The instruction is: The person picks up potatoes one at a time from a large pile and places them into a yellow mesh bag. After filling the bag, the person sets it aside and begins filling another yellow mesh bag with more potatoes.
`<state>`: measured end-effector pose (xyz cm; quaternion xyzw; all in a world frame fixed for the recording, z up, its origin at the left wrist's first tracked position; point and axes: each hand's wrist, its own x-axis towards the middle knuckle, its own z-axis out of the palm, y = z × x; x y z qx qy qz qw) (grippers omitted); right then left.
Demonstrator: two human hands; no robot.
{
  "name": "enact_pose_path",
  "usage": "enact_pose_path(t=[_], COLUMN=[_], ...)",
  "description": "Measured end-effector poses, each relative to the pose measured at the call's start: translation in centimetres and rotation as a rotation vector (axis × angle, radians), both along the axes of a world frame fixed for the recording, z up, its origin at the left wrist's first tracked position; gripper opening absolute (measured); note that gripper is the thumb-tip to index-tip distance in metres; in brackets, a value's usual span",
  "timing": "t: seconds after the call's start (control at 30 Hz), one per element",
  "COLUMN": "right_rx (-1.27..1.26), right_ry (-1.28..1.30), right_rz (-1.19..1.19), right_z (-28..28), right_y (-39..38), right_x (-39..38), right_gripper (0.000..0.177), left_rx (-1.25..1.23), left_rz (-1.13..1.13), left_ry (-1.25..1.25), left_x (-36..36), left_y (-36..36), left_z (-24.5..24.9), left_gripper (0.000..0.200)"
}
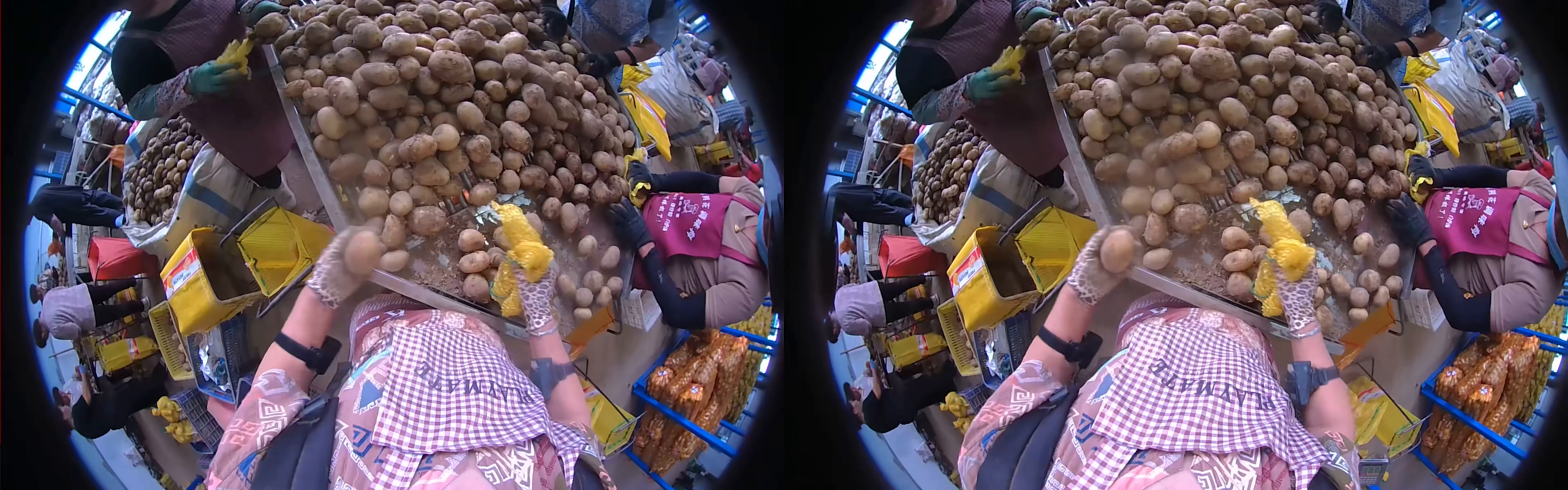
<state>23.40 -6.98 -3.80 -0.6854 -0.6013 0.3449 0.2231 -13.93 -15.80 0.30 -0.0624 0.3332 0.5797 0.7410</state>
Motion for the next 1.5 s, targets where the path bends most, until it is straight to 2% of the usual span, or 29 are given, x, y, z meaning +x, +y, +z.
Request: enact_pose_path(t=[0.03,0.1,0.13,0.2,0.27,0.3,0.37,0.43,0.5,0.57,0.67,0.73,0.77,0.8,0.87,0.9,0.93,1.0,1.1,1.13,1.2,1.23,1.27,1.33,1.37,1.4,1.43,1.47,1.5], right_rx=[0.022,0.039,0.051,0.069,0.091,0.090,0.129,0.162,0.161,0.166,0.164,0.173,0.174,0.174,0.166,0.164,0.162,0.162,0.167,0.175,0.207,0.307,0.315,0.691,0.726,0.755,0.669,0.589,0.328], right_ry=[0.107,0.132,0.153,0.196,0.235,0.219,0.223,0.231,0.232,0.240,0.240,0.238,0.231,0.231,0.227,0.226,0.228,0.222,0.211,0.206,0.111,-0.166,-0.074,0.037,-0.057,-0.151,-0.022,-0.042,0.161], right_rz=[-0.091,-0.088,-0.091,-0.102,-0.119,-0.178,-0.203,-0.222,-0.242,-0.264,-0.299,-0.321,-0.334,-0.353,-0.381,-0.392,-0.401,-0.421,-0.437,-0.429,-0.365,-0.137,0.031,0.406,0.542,0.678,0.644,0.482,0.143], right_z=[2.4,2.1,1.7,0.4,-1.2,-2.1,-1.5,-0.5,-0.6,-0.9,-1.3,-1.2,-1.2,-1.2,-1.3,-1.4,-1.3,-1.3,-1.2,-1.2,-0.6,-0.1,6.2,10.2,10.6,10.7,10.2,10.1,8.8], right_y=[-0.7,-0.8,-0.8,-1.2,-1.6,-1.6,-2.8,-3.2,-3.6,-3.9,-4.8,-4.9,-5.1,-5.2,-5.8,-5.8,-5.9,-6.2,-6.4,-6.1,-5.2,-3.4,-1.5,1.5,2.4,2.9,2.9,3.0,3.5], right_x=[-1.0,-0.6,-0.1,1.2,2.5,2.4,2.8,2.2,2.2,2.3,2.2,2.5,2.6,2.8,3.2,3.3,3.5,3.5,3.6,3.6,2.8,2.7,-0.9,-5.1,-6.6,-7.2,-6.6,-6.1,-4.8], right_gripper=[0.056,0.056,0.055,0.054,0.052,0.070,0.062,0.054,0.054,0.054,0.054,0.054,0.054,0.054,0.054,0.054,0.055,0.055,0.055,0.055,0.055,0.053,0.050,0.054,0.051,0.048,0.045,0.041,0.037], left_rx=[-0.099,-0.433,-0.665,-0.596,-0.716,-0.700,-0.483,0.003,0.307,0.486,0.603,0.494,0.501,0.516,0.303,0.320,0.313,0.316,0.396,0.390,0.472,0.461,0.458,0.863,0.868,0.956,1.040,1.119,0.949], left_rz=[0.078,0.258,0.343,0.318,-0.186,-0.189,-0.004,0.136,0.005,-0.253,-0.323,-0.534,-0.432,-0.446,-0.293,-0.326,-0.329,-0.356,-0.311,-0.313,-0.319,-0.372,-0.385,-0.455,-0.468,-0.498,-0.528,-0.550,-0.607], left_ry=[0.149,0.638,0.638,0.701,1.403,1.408,2.183,2.168,2.168,2.337,2.184,1.860,1.390,1.384,0.354,0.178,0.176,-0.163,-0.239,-0.249,0.030,0.154,0.141,0.888,0.874,1.085,1.297,1.513,1.557], left_x=[-3.0,-7.9,-10.1,-16.1,-19.7,-18.6,-14.2,-8.8,-4.2,-1.6,1.5,2.9,3.5,4.1,4.7,5.0,5.0,5.4,6.7,7.2,8.4,8.8,9.5,11.0,11.3,11.1,10.8,10.7,10.1], left_y=[-1.5,-3.5,-4.1,-7.0,-7.6,-6.0,-2.9,2.4,7.8,13.5,17.8,19.1,19.5,19.4,18.3,17.7,17.3,16.9,15.9,15.4,14.4,13.9,13.9,14.0,13.9,13.7,13.4,13.0,13.1], left_z=[-1.9,-5.6,-7.0,-13.6,-16.8,-15.0,-10.5,-4.7,-0.2,-0.9,-0.4,1.4,1.1,0.7,0.0,-0.1,-0.4,-0.9,0.1,0.7,1.8,2.0,0.9,-2.2,-2.3,-2.4,-2.5,-2.5,3.1], left_gripper=[0.043,0.036,0.032,0.036,0.043,0.043,0.051,0.053,0.055,0.056,0.056,0.055,0.050,0.050,0.049,0.049,0.049,0.048,0.058,0.058,0.066,0.072,0.072,0.067,0.067,0.064,0.061,0.059,0.069])
